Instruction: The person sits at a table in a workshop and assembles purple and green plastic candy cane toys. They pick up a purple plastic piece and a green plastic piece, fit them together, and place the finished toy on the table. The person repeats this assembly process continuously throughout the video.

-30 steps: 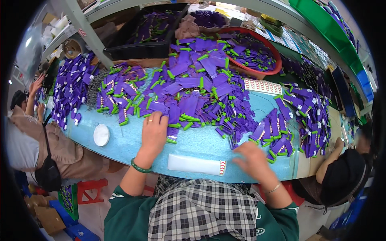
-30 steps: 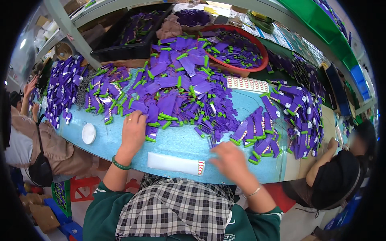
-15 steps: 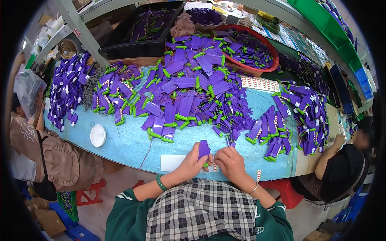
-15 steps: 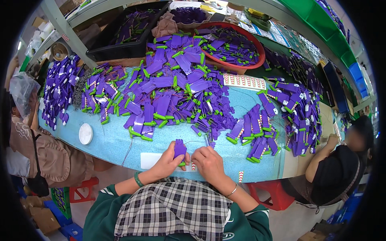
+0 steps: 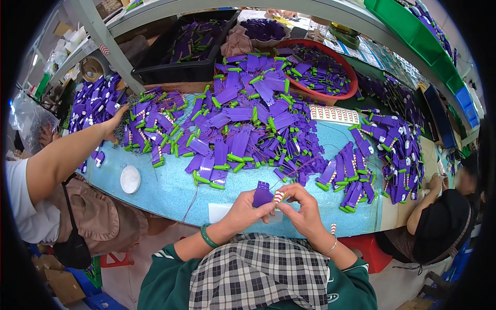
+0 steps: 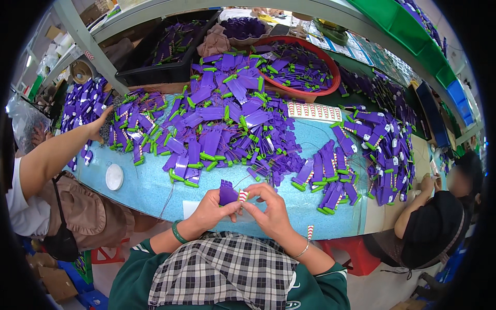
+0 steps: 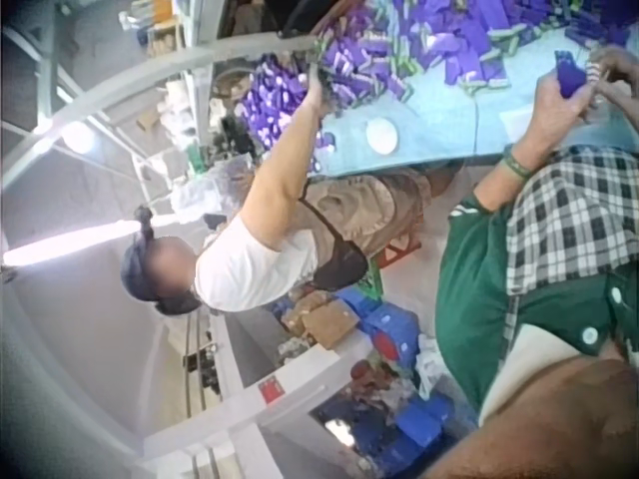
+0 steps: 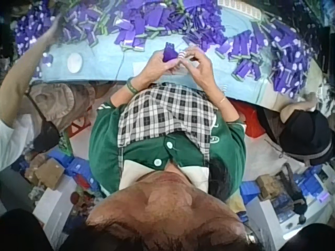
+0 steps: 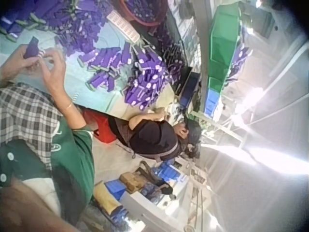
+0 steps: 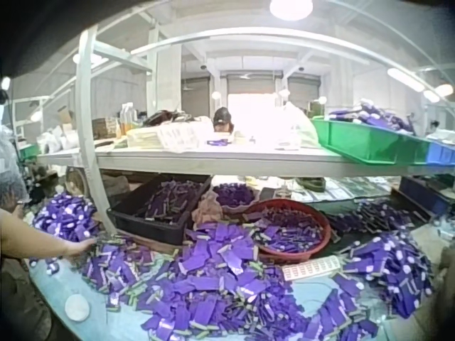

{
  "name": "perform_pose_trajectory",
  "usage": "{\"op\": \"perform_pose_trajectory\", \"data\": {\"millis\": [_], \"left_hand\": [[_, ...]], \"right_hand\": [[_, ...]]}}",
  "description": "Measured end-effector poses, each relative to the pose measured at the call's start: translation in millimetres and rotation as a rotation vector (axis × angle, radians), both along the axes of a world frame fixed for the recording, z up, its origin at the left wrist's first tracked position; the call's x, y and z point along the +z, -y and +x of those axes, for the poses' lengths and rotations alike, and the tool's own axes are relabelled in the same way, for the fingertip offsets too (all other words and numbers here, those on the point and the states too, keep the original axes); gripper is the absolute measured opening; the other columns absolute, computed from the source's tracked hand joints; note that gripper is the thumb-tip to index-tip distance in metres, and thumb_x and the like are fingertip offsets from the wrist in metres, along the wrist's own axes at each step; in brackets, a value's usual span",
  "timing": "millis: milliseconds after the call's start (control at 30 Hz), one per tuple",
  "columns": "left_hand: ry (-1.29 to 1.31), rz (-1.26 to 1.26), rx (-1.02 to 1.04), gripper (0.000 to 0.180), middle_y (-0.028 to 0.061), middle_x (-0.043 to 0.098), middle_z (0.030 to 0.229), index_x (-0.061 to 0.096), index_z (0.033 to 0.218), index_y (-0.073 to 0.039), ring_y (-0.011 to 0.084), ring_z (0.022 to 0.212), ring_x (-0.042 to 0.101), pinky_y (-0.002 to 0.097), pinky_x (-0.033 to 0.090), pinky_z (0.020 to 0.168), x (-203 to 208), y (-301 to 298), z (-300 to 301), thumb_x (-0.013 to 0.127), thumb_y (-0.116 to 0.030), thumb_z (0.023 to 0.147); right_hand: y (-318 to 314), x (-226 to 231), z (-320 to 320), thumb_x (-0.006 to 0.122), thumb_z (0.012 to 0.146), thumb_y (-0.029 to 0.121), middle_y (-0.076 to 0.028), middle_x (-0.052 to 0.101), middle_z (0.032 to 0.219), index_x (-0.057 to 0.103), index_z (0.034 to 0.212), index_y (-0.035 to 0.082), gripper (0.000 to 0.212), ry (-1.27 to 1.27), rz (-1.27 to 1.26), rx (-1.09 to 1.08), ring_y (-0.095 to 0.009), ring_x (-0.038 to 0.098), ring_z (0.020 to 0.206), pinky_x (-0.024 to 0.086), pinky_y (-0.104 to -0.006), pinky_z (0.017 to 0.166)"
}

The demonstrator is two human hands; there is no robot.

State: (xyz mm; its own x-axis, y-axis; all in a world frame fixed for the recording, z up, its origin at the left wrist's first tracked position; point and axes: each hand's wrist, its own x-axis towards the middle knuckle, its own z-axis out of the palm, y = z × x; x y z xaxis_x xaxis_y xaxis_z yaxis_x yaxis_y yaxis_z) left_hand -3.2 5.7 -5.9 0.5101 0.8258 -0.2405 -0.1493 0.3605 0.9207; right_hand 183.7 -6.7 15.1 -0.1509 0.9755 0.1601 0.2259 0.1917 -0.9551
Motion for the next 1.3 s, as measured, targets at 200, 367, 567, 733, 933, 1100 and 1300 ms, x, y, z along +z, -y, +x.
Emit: {"op": "perform_pose_trajectory", "data": {"millis": [200, 367, 567, 733, 933, 1100, 1300], "left_hand": [[0.266, -0.222, 0.058, 0.040, 0.0087, 0.054, 0.118, 0.032, 0.136, -0.007, 0.0169, 0.103, 0.059, 0.0331, 0.058, 0.074, 0.5, 2.5, 1.2, 0.044, -0.012, 0.098], [0.400, -0.303, -0.003, 0.046, 0.0085, 0.047, 0.128, 0.026, 0.142, -0.009, 0.0192, 0.116, 0.052, 0.0411, 0.053, 0.091, 2.8, 4.8, 2.2, 0.040, -0.009, 0.098], [0.417, -0.297, -0.018, 0.047, 0.0104, 0.046, 0.131, 0.026, 0.142, -0.009, 0.0223, 0.121, 0.049, 0.0436, 0.051, 0.094, 0.1, 5.6, 3.7, 0.039, -0.007, 0.097], [0.451, -0.280, -0.021, 0.048, 0.0116, 0.044, 0.133, 0.026, 0.141, -0.008, 0.0236, 0.121, 0.049, 0.0442, 0.050, 0.095, -3.0, 6.9, 4.3, 0.040, -0.005, 0.096], [0.128, -0.101, -0.063, 0.048, 0.0117, 0.046, 0.129, 0.032, 0.136, -0.006, 0.0245, 0.118, 0.052, 0.0430, 0.051, 0.094, 7.4, 6.4, 9.7, 0.043, 0.000, 0.090], [0.313, -0.206, -0.071, 0.047, 0.0110, 0.048, 0.126, 0.033, 0.134, -0.007, 0.0234, 0.115, 0.054, 0.0435, 0.050, 0.095, -2.1, 8.4, 7.3, 0.043, 0.001, 0.090], [0.440, -0.311, -0.021, 0.047, 0.0106, 0.049, 0.127, 0.031, 0.137, -0.008, 0.0228, 0.115, 0.054, 0.0454, 0.049, 0.097, -2.1, 8.6, 8.8, 0.040, 0.001, 0.092]], "right_hand": [[5.1, -19.6, -6.5, 0.069, 0.081, 0.006, -0.006, 0.062, 0.083, 0.059, 0.086, 0.002, 0.011, -0.209, -0.123, -0.026, -0.012, 0.059, 0.075, 0.048, -0.0262, 0.071], [3.5, -22.1, -7.2, 0.070, 0.081, 0.006, -0.003, 0.060, 0.077, 0.059, 0.084, 0.002, 0.012, -0.191, -0.190, -0.013, -0.010, 0.056, 0.073, 0.047, -0.0258, 0.070], [4.9, -27.7, -8.1, 0.070, 0.079, 0.006, -0.003, 0.060, 0.076, 0.058, 0.082, 0.002, 0.013, -0.143, -0.153, -0.028, -0.011, 0.055, 0.071, 0.046, -0.0262, 0.067], [6.8, -30.5, -7.7, 0.070, 0.079, 0.006, -0.004, 0.060, 0.076, 0.058, 0.082, 0.002, 0.013, -0.107, -0.129, -0.048, -0.012, 0.055, 0.071, 0.046, -0.0265, 0.067], [8.7, -38.9, -6.1, 0.070, 0.080, 0.006, -0.005, 0.059, 0.076, 0.057, 0.080, 0.002, 0.014, -0.162, -0.149, -0.070, -0.011, 0.054, 0.070, 0.045, -0.0262, 0.066], [2.8, -33.5, 3.7, 0.068, 0.081, 0.004, -0.005, 0.058, 0.076, 0.056, 0.078, 0.001, 0.013, -0.163, -0.007, -0.146, -0.012, 0.054, 0.071, 0.042, -0.0258, 0.065], [6.4, -29.2, 0.0, 0.071, 0.076, 0.003, -0.006, 0.060, 0.076, 0.057, 0.078, 0.002, 0.014, -0.062, 0.052, -0.027, -0.014, 0.056, 0.070, 0.044, -0.0270, 0.065]]}}
